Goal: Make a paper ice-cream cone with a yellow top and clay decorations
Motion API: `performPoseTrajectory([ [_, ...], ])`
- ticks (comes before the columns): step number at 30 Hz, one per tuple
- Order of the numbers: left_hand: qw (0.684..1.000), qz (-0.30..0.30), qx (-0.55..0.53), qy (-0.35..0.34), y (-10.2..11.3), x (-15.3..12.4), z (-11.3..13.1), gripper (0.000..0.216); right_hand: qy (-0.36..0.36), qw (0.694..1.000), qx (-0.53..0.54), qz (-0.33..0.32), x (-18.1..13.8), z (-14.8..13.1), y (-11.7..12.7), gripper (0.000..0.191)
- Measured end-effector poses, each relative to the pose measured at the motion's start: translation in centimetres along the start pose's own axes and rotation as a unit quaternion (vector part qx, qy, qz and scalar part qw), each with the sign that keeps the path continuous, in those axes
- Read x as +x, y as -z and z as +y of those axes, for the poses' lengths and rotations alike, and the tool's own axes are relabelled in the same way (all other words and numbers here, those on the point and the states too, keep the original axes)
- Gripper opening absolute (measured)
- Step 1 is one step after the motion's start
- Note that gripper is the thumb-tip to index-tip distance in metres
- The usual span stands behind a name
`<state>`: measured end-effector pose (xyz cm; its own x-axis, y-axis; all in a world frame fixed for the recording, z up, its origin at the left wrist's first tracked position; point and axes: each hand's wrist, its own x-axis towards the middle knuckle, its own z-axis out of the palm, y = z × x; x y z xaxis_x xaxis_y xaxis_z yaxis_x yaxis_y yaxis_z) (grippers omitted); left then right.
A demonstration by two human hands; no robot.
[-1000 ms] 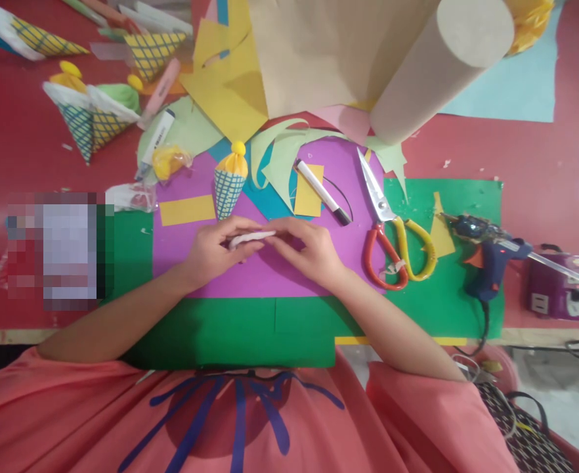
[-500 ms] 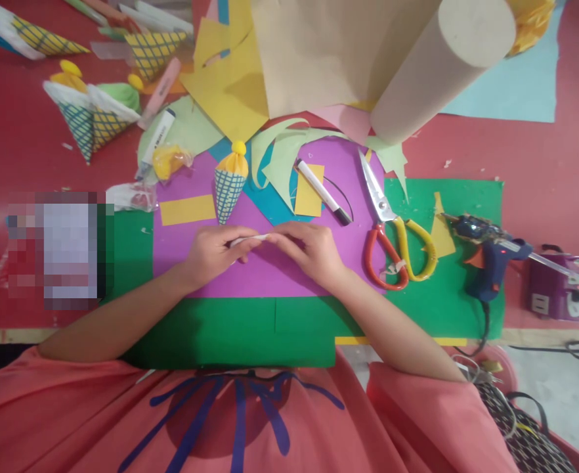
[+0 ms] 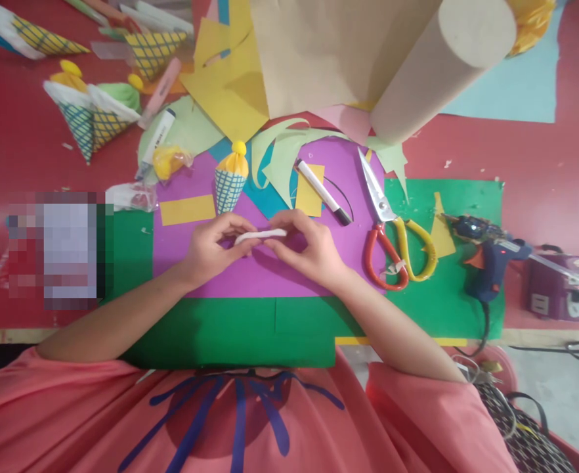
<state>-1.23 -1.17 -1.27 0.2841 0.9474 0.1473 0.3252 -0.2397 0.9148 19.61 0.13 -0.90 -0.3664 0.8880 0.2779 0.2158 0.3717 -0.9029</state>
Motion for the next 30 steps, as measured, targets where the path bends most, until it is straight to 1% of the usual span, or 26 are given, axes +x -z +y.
performPoseTrajectory([
  [2,1.0,-0.008,0.019,-0.01,0.0,0.0,-0.1,0.02,0.009,1.0,0.005,-0.024,0.0,0.02,-0.02,0.023],
  [4,0.999,-0.016,0.034,-0.021,0.02,0.01,-0.11,0.022,0.038,0.998,-0.014,-0.039,0.08,0.02,0.01,0.014],
  [5,0.999,-0.014,0.036,-0.025,0.0,0.02,-0.08,0.022,0.05,0.998,-0.025,-0.04,0.14,0.01,0.05,0.009],
  [7,0.999,-0.004,0.027,-0.022,-0.08,0.06,-0.02,0.023,0.055,0.997,-0.041,-0.027,0.27,-0.06,0.18,0.005],
  [9,1.0,0.015,0.012,-0.023,-0.18,0.11,0.03,0.027,0.04,0.998,-0.056,0.001,0.35,-0.16,0.3,0.005],
  [11,0.999,0.032,0.017,-0.034,-0.21,0.2,0.05,0.023,0.015,0.999,-0.049,0.016,0.33,-0.26,0.35,0.007],
  [13,0.996,0.044,0.049,-0.064,-0.14,0.31,0.06,0.014,-0.017,1.0,-0.004,0.004,0.24,-0.32,0.28,0.019],
  [15,0.991,0.045,0.082,-0.099,-0.01,0.4,0.07,0.01,-0.036,0.998,0.035,-0.022,0.12,-0.34,0.12,0.031],
  [16,0.988,0.042,0.091,-0.118,0.04,0.43,0.07,0.01,-0.035,0.998,0.039,-0.033,0.08,-0.34,0.05,0.031],
  [18,0.985,0.032,0.097,-0.141,0.08,0.43,0.12,0.01,-0.017,0.999,0.019,-0.045,0.08,-0.32,-0.03,0.02],
  [20,0.987,0.025,0.093,-0.128,0.04,0.35,0.22,0.014,0.0,0.999,-0.012,-0.04,0.16,-0.29,0.03,0.012],
  [22,0.992,0.028,0.078,-0.094,-0.05,0.25,0.35,0.024,0.008,0.999,-0.034,-0.018,0.3,-0.27,0.17,0.008],
  [24,0.993,0.036,0.074,-0.081,-0.11,0.2,0.44,0.026,0.01,0.999,-0.043,-0.006,0.43,-0.25,0.3,0.008],
  [27,0.986,0.047,0.111,-0.115,-0.05,0.25,0.43,0.013,0.003,0.999,-0.032,-0.019,0.5,-0.22,0.32,0.014],
  [28,0.983,0.048,0.124,-0.127,0.01,0.28,0.39,0.011,0.001,0.999,-0.033,-0.026,0.49,-0.2,0.29,0.016],
  [30,0.979,0.049,0.14,-0.141,0.13,0.33,0.31,0.01,0.001,0.999,-0.041,-0.032,0.45,-0.14,0.22,0.014],
])
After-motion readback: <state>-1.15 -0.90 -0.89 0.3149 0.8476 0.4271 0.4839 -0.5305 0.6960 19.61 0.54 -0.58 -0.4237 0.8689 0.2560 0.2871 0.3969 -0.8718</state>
